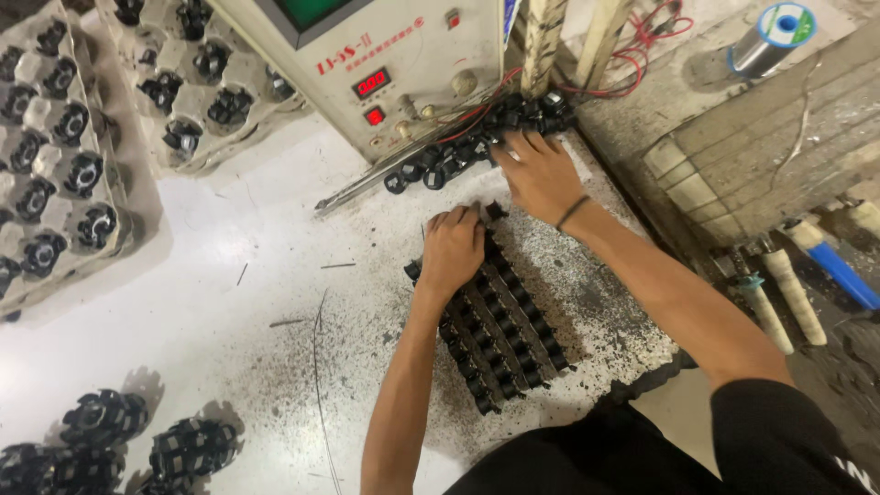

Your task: The person arranges black coil bobbins in rows on a workbench, then uses a soldering iron to solder wire leads onto the terminals of each coil, working through the grid one coil at a time while smoke rises from the solder joints.

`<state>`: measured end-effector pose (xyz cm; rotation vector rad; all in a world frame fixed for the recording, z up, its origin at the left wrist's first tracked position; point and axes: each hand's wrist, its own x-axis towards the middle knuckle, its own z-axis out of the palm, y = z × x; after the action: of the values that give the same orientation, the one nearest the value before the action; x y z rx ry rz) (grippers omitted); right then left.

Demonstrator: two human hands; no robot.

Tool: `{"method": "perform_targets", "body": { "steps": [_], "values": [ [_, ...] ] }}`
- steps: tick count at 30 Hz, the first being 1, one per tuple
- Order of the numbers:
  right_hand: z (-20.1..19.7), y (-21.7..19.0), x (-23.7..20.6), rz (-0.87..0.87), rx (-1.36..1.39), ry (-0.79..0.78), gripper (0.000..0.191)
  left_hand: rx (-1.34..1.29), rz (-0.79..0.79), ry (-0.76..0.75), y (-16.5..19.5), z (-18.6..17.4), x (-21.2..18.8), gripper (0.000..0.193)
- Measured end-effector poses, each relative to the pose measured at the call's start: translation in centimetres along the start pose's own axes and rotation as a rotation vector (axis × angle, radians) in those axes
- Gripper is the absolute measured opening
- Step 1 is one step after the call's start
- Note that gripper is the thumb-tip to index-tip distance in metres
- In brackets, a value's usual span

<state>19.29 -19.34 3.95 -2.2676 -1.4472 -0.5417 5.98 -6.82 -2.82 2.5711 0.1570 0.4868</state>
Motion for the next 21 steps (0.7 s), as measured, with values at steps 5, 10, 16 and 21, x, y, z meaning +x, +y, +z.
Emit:
{"method": "perform_targets", "body": {
  "steps": [5, 10, 16, 21],
  "values": [
    [-0.2, 0.7, 0.2, -0.123, -0.159, -0.001, 0.037, -0.062, 0.028, -0.075, 1.2, -0.4, 2.4, 0.030],
    [-0.4, 1.2, -3.2, 0.190, 0.198, -0.244, 0.040, -0.058, -0.054, -0.305, 1.5, -0.2, 4.1, 0.027],
    [-0.7, -0.1, -8.5, 0.328, 0.389, -0.241, 0.031, -0.142, 0.004, -0.264, 0.9, 0.0, 4.0, 0.033],
    [0.9, -1.5, -8.1, 0.281, 0.467, -0.119, 0.022, -0.166, 0.064, -0.274, 0.8, 0.3, 4.2, 0.031]
  ]
}}
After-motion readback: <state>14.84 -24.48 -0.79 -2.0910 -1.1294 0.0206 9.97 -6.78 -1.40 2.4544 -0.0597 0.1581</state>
